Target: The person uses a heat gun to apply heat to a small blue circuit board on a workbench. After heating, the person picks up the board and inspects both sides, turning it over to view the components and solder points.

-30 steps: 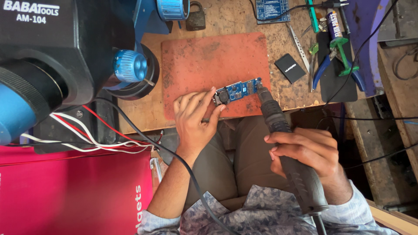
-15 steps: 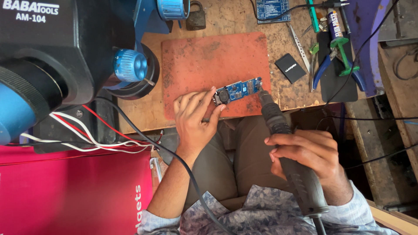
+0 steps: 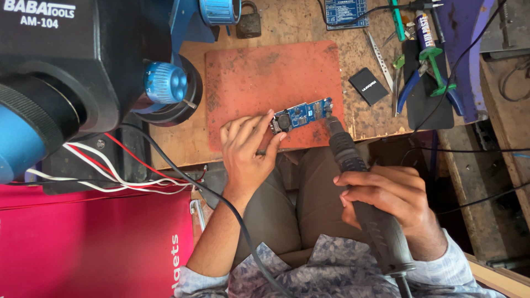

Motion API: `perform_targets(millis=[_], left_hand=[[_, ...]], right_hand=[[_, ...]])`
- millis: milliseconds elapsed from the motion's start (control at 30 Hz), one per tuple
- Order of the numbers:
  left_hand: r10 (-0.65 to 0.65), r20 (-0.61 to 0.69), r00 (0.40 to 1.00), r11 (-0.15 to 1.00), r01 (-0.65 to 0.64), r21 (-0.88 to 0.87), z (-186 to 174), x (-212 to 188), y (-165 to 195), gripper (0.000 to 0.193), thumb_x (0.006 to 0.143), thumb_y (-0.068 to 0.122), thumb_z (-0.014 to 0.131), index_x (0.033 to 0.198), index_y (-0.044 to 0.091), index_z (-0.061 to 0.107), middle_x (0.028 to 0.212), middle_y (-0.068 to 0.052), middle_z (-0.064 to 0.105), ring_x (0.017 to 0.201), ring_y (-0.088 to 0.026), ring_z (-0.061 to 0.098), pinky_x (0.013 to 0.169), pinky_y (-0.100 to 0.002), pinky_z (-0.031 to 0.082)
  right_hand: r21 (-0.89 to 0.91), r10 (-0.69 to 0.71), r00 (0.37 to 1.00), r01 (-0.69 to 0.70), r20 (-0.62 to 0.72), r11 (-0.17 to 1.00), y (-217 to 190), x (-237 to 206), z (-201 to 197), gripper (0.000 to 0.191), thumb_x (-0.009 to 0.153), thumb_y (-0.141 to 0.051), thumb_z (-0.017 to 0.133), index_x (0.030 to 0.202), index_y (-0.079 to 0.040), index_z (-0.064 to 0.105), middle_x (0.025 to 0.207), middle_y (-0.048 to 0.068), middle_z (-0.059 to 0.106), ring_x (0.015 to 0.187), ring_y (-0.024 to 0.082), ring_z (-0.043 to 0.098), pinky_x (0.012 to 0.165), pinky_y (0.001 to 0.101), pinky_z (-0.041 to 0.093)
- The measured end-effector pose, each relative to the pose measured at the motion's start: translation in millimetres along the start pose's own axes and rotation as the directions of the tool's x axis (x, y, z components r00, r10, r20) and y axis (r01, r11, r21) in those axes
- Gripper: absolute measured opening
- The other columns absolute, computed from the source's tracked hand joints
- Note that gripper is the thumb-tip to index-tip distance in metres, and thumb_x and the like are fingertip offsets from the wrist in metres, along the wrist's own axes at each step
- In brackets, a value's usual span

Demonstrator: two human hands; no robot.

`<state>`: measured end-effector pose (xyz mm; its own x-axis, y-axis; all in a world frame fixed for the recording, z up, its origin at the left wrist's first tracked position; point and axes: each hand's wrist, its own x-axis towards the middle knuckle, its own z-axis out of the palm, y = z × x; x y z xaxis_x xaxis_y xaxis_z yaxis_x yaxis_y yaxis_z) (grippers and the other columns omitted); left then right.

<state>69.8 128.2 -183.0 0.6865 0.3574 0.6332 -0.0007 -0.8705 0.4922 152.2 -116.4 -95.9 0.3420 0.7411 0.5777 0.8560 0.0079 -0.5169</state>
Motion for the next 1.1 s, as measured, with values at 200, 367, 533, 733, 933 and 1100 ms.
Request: perform_targets(millis=[200,367,533,733,933,1100], left_hand=[[0.002,0.000,1.000,1.000,-0.002,-0.003,-0.5,0.2,-0.2,0.044,0.090,0.025,0.083,0.129,0.009,0.071,0.112,-0.003,0.071,0.109,-0.024,0.063,0.099,-0.041,0.042],[0.000,0.004,1.000,1.000,0.000,-0.009,-0.5,0.7,-0.2,0.044,0.090,0.025,0.083,0.129,0.009,0.072,0.112,-0.003,0.071,0.109,-0.024,0.064,0.098,-0.041,0.042],[0.004,-0.003,1.000,1.000,-0.004,-0.008,-0.8,0.4,0.3,0.043,0.090,0.025,0.083,0.128,0.010,0.072,0.113,-0.002,0.072,0.109,-0.023,0.063,0.099,-0.040,0.042],[0.009,-0.007,1.000,1.000,-0.009,-0.003,-0.8,1.0,0.7,0.043,0.088,0.025,0.084,0.127,0.010,0.073,0.112,-0.002,0.072,0.108,-0.024,0.063,0.099,-0.040,0.042],[0.011,-0.014,1.000,1.000,-0.011,-0.018,-1.3,1.0,1.7,0.043,0.089,0.024,0.084,0.128,0.009,0.072,0.113,-0.003,0.072,0.108,-0.024,0.064,0.099,-0.040,0.042],[0.022,-0.017,1.000,1.000,-0.022,-0.005,-1.0,1.9,0.9,0.043,0.089,0.024,0.084,0.128,0.010,0.072,0.112,-0.003,0.072,0.108,-0.024,0.064,0.099,-0.041,0.043]], right_hand=[[0.011,-0.040,0.998,0.040,-0.044,0.999,3.0,1.5,0.8,0.026,0.074,-0.001,0.082,0.091,-0.008,0.065,0.101,0.009,0.075,0.072,0.017,0.073,0.060,0.0281,0.055],[0.022,-0.015,1.000,0.015,-0.020,1.000,0.7,0.3,-1.4,0.026,0.073,-0.004,0.084,0.091,-0.007,0.065,0.102,0.010,0.076,0.069,0.017,0.072,0.058,0.0284,0.054],[-0.016,-0.003,1.000,0.003,-0.014,1.000,-1.3,1.4,-0.9,0.024,0.074,-0.001,0.081,0.090,-0.008,0.065,0.102,0.008,0.076,0.071,0.018,0.073,0.060,0.0300,0.055],[-0.010,-0.010,1.000,0.009,-0.027,1.000,-2.5,2.2,-1.2,0.025,0.075,-0.001,0.081,0.092,-0.008,0.064,0.103,0.008,0.076,0.072,0.018,0.073,0.062,0.0299,0.055],[0.004,-0.006,1.000,0.006,-0.014,1.000,-3.1,2.6,-2.9,0.025,0.074,-0.001,0.081,0.092,-0.007,0.065,0.102,0.009,0.076,0.068,0.018,0.072,0.059,0.0297,0.054],[-0.001,-0.005,1.000,0.005,-0.014,1.000,-4.2,3.3,-3.8,0.025,0.073,-0.001,0.081,0.091,-0.007,0.065,0.102,0.009,0.076,0.068,0.018,0.071,0.059,0.0300,0.054]])
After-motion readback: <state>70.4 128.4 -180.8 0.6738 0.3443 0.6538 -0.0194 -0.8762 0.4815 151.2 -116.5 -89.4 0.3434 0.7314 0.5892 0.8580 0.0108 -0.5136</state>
